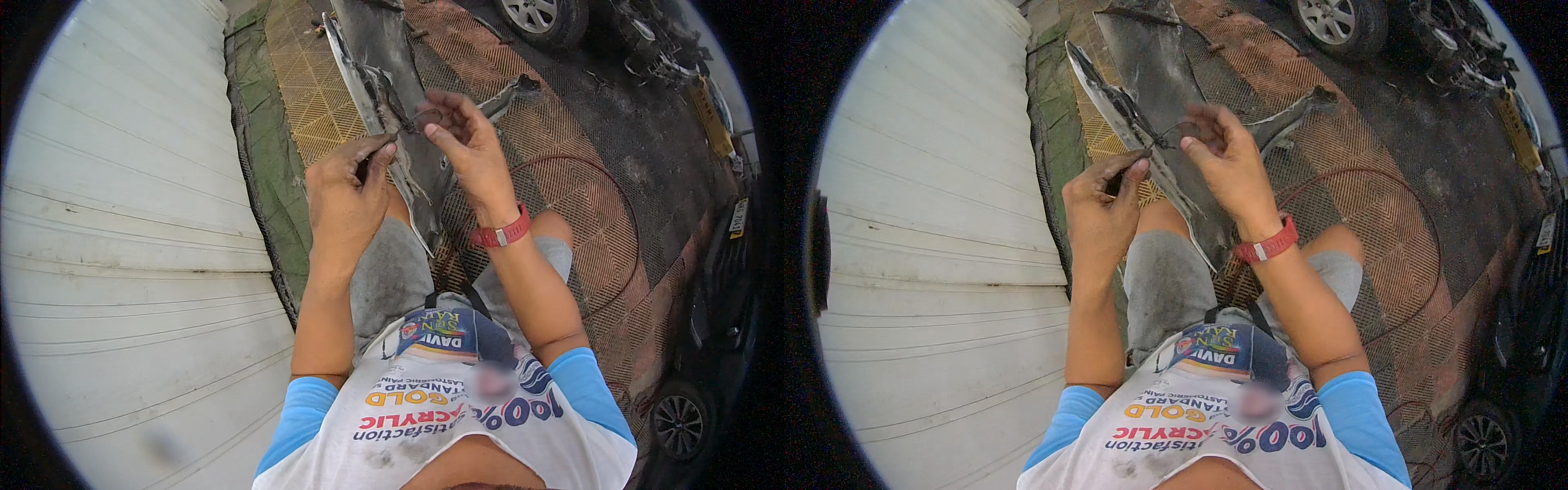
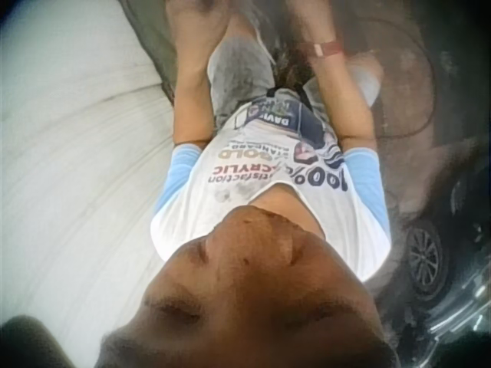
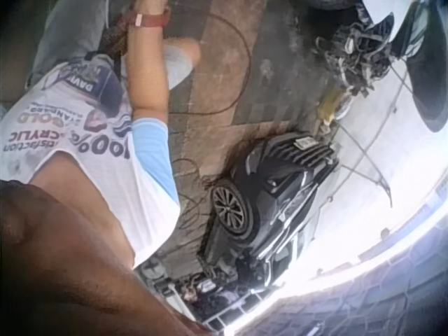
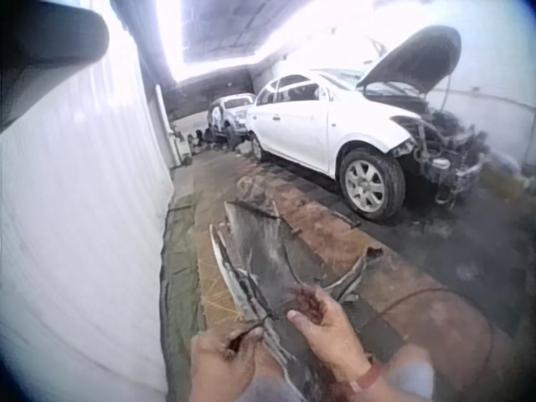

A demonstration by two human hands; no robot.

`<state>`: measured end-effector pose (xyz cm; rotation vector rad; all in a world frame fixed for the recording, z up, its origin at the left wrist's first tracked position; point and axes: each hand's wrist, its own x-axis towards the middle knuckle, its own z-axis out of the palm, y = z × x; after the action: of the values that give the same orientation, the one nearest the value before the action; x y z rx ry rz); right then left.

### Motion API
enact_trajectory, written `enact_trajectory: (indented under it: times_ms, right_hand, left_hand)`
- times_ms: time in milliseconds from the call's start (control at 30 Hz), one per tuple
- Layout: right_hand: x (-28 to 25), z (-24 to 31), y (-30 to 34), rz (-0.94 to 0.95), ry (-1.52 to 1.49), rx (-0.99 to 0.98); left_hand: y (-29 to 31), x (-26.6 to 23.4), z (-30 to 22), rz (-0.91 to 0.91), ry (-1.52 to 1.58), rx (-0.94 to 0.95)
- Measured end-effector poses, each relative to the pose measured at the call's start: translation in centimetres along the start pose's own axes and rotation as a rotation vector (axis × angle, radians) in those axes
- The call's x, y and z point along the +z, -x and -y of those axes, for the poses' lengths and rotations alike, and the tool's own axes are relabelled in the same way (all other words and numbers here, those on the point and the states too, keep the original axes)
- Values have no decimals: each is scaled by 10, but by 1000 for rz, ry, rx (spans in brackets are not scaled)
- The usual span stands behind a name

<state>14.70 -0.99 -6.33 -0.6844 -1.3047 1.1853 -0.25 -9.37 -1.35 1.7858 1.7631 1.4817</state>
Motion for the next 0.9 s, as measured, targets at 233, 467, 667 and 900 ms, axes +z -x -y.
enact_trajectory:
  times_ms: [233,467,667,900]
  right_hand:
    - [-25,11,-21,211,86,129]
    - [-9,4,-6,-58,148,-141]
    - [-21,27,-28,193,606,-391]
    - [-39,-42,-2,-279,-29,177]
  left_hand:
    - [-15,-16,-18,77,-171,13]
    - [-12,-24,-11,79,-285,248]
    - [-30,-32,-9,66,-342,297]
    - [-12,-11,4,-150,95,-59]
